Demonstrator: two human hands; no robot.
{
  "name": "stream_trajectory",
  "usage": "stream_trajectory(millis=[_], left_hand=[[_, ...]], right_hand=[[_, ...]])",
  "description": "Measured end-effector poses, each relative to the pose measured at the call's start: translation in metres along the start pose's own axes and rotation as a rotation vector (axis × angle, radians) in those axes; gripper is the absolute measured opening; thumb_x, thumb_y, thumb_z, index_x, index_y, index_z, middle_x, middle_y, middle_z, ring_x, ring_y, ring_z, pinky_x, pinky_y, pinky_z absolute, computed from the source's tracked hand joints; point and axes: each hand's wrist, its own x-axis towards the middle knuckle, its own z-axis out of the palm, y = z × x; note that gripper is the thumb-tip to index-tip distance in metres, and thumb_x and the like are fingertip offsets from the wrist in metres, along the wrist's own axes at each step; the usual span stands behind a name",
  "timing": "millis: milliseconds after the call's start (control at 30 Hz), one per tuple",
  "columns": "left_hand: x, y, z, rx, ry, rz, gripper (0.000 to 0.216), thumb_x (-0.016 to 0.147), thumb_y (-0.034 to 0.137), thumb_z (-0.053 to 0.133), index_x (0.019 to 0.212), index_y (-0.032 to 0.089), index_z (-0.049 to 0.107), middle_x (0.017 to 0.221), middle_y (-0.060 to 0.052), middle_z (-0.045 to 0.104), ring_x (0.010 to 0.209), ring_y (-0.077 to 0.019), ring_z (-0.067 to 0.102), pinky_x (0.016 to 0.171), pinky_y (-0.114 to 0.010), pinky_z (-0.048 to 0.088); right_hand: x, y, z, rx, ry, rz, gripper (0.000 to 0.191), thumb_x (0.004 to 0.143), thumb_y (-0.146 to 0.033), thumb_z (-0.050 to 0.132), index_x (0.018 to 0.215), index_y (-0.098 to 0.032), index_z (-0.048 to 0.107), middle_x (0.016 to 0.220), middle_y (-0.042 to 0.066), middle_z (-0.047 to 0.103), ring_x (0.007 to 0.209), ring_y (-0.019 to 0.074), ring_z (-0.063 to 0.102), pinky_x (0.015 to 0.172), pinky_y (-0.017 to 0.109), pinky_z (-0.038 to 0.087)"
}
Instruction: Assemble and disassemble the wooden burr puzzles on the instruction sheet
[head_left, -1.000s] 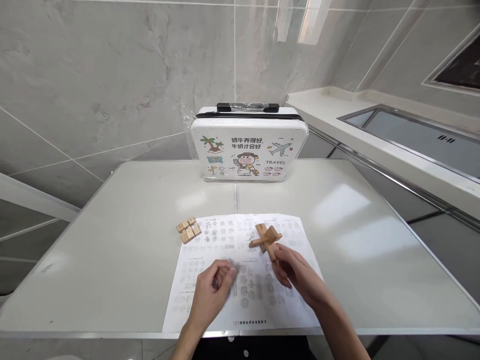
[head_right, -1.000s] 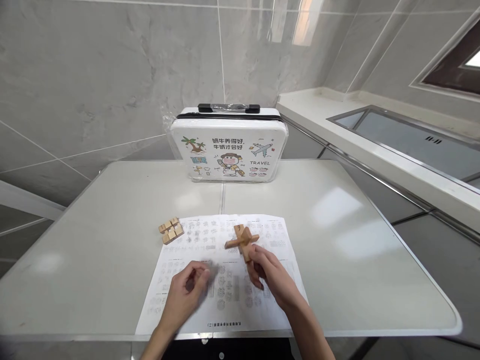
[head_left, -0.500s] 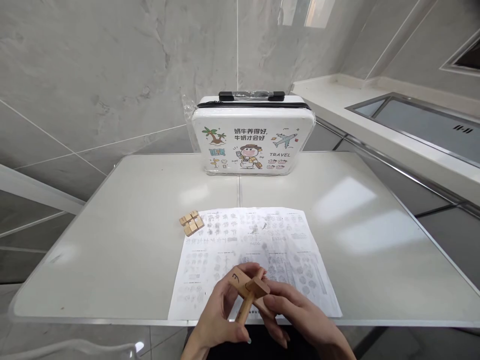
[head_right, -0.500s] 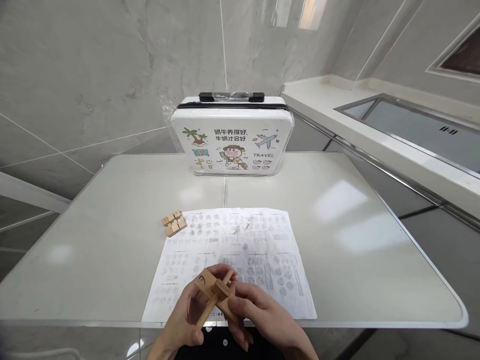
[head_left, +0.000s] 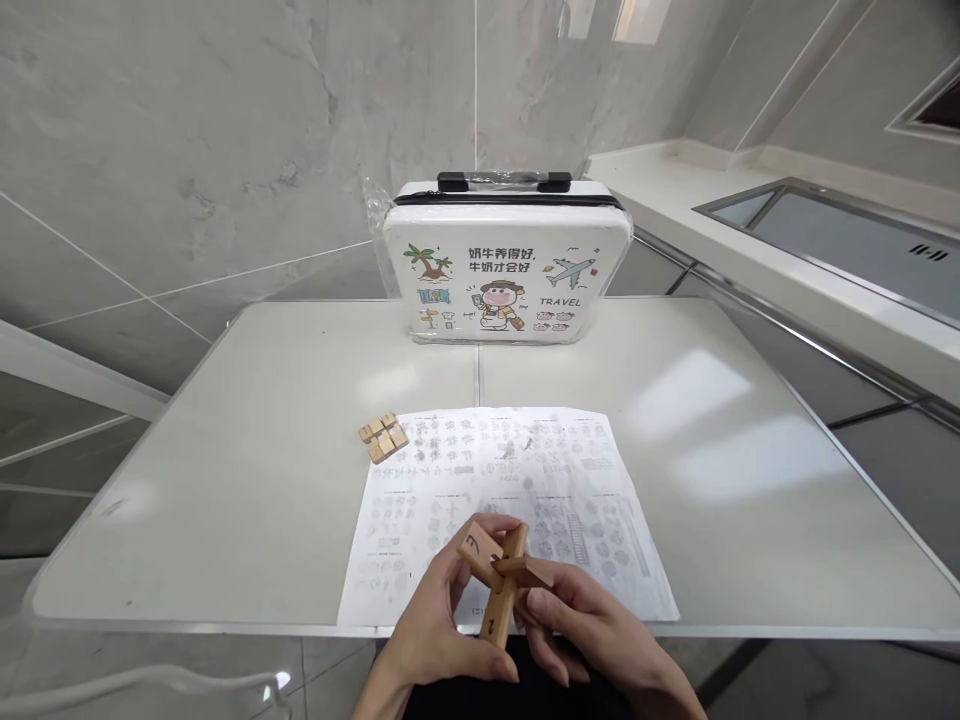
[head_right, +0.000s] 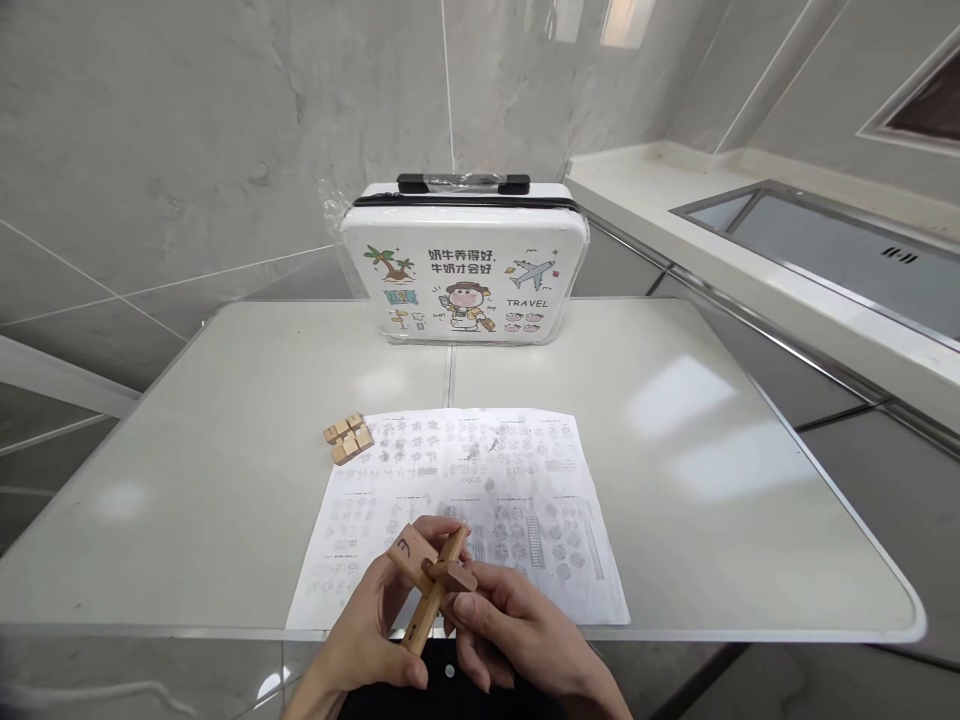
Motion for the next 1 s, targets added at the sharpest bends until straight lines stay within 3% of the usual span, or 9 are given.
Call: stream_trajectory(millis=[133,267,367,567,700,833,1000], left_hand=[[-0.001,0.001,-0.002,0.029,-0.025,-0.005,0.104,0.056,0.066,0.099,0.146,0.029,0.062,0.152,-0.016,0.053,0.141,-0.045,0.052,0.121,-0.059,0.04],[0.0,0.005,-0.003,0.056,-0.043,0.004,0.097,0.059,0.056,0.101,0.144,0.029,0.063,0.158,-0.016,0.05,0.149,-0.0466,0.045,0.125,-0.063,0.034],[0.001,0.009,-0.002,0.096,-0.027,-0.014,0.096,0.063,0.05,0.101,0.148,0.031,0.061,0.164,-0.014,0.046,0.153,-0.0459,0.042,0.127,-0.063,0.032],[0.008,0.015,-0.001,0.102,0.06,0.02,0.118,0.07,0.053,0.098,0.166,0.041,0.031,0.175,-0.012,0.031,0.161,-0.0402,0.032,0.131,-0.059,0.027],[0.014,0.016,-0.006,0.089,0.14,-0.055,0.12,0.073,0.053,0.096,0.168,0.038,0.024,0.167,-0.016,0.044,0.156,-0.0403,0.041,0.129,-0.063,0.027],[0.016,0.022,-0.006,0.116,0.148,-0.195,0.116,0.073,0.038,0.096,0.167,0.035,0.03,0.152,-0.016,0.06,0.15,-0.0409,0.048,0.126,-0.065,0.029],[0.016,0.021,0.001,0.061,0.179,-0.202,0.108,0.075,0.033,0.093,0.165,0.036,0.033,0.148,-0.015,0.063,0.143,-0.0391,0.057,0.122,-0.063,0.037]], right_hand=[[0.002,0.006,0.001,0.015,0.049,-0.042,0.049,0.101,-0.067,0.062,0.097,-0.018,0.057,0.05,-0.009,0.052,0.032,0.0051,0.033,0.036,0.019,0.025],[0.002,0.011,0.003,0.016,0.121,-0.076,0.052,0.101,-0.067,0.062,0.11,-0.015,0.063,0.051,-0.008,0.053,0.033,0.0068,0.038,0.036,0.019,0.028],[0.002,0.008,0.005,-0.024,0.205,-0.089,0.05,0.103,-0.066,0.059,0.105,-0.017,0.063,0.052,-0.007,0.053,0.037,0.0073,0.039,0.042,0.02,0.031],[0.003,0.002,0.006,-0.202,0.376,-0.134,0.048,0.107,-0.067,0.052,0.094,-0.021,0.058,0.062,-0.004,0.058,0.05,0.0105,0.047,0.053,0.025,0.037],[0.006,0.004,0.007,-0.319,0.418,-0.174,0.047,0.109,-0.065,0.047,0.096,-0.022,0.058,0.066,-0.002,0.06,0.055,0.0128,0.048,0.057,0.028,0.037],[0.007,0.005,0.009,-0.422,0.408,-0.212,0.041,0.112,-0.057,0.043,0.098,-0.022,0.059,0.068,-0.002,0.062,0.057,0.014,0.052,0.06,0.028,0.039],[0.009,0.008,0.011,-0.535,0.389,-0.203,0.034,0.114,-0.049,0.041,0.096,-0.023,0.055,0.072,-0.001,0.062,0.062,0.0156,0.055,0.062,0.029,0.041]])
